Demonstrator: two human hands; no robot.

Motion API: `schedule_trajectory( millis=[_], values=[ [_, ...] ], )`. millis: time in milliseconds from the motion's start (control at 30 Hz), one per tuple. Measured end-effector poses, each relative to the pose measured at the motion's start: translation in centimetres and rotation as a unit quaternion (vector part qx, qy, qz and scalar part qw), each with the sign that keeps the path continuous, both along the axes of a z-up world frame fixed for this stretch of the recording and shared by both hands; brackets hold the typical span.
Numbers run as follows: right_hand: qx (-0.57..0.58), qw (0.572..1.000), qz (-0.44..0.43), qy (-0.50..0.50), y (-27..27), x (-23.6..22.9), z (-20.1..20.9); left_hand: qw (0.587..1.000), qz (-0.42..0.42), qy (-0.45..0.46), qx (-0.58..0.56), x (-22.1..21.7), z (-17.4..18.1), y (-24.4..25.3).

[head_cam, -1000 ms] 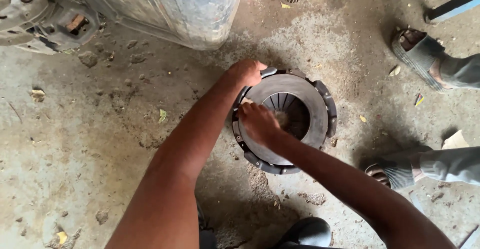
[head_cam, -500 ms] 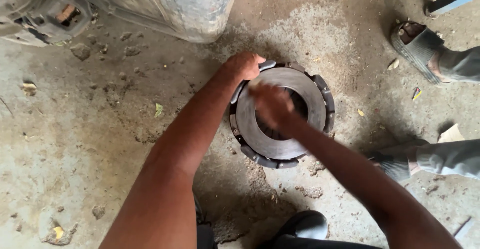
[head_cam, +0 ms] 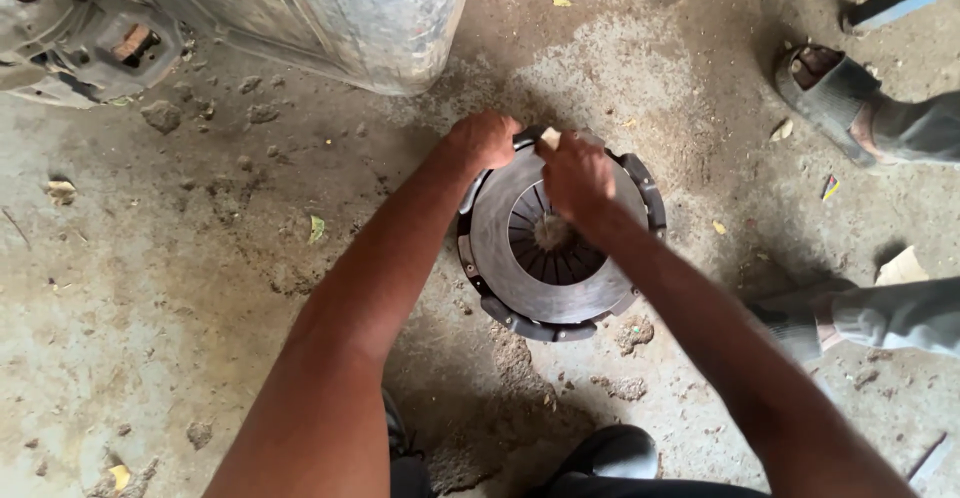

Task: Sanding the surface of an automotive clutch plate using sandpaper.

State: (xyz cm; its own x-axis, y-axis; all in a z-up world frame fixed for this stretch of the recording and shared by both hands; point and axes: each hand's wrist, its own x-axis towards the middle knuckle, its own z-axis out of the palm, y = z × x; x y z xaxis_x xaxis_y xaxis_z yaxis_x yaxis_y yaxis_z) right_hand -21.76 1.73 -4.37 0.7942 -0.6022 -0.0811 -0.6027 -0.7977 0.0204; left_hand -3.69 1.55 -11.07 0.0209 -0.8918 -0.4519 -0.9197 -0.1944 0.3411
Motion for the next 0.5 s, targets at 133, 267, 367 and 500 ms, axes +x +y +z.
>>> schedule_trajectory(
  millis=[133,267,367,500],
  values=[
    [0.052,0.998,-0.019,0.008,1.9,0.8,-1.8,0.998,0.024,0.060,-0.005,0.0,1.3,0.2],
    [0.116,0.993,0.009,-0.018,1.1,0.8,-0.2,0.993,0.037,0.067,0.085,-0.3,3.5,0.4],
    [0.097,0.992,0.025,-0.075,0.1,0.3,-0.3,1.000,-0.001,-0.002,0.025,-0.1,-1.3,-0.5],
    [-0.025,0.977,0.085,0.193,4.0,2.0,-1.7,0.997,0.025,0.055,-0.047,-0.3,0.5,-0.2]
  ],
)
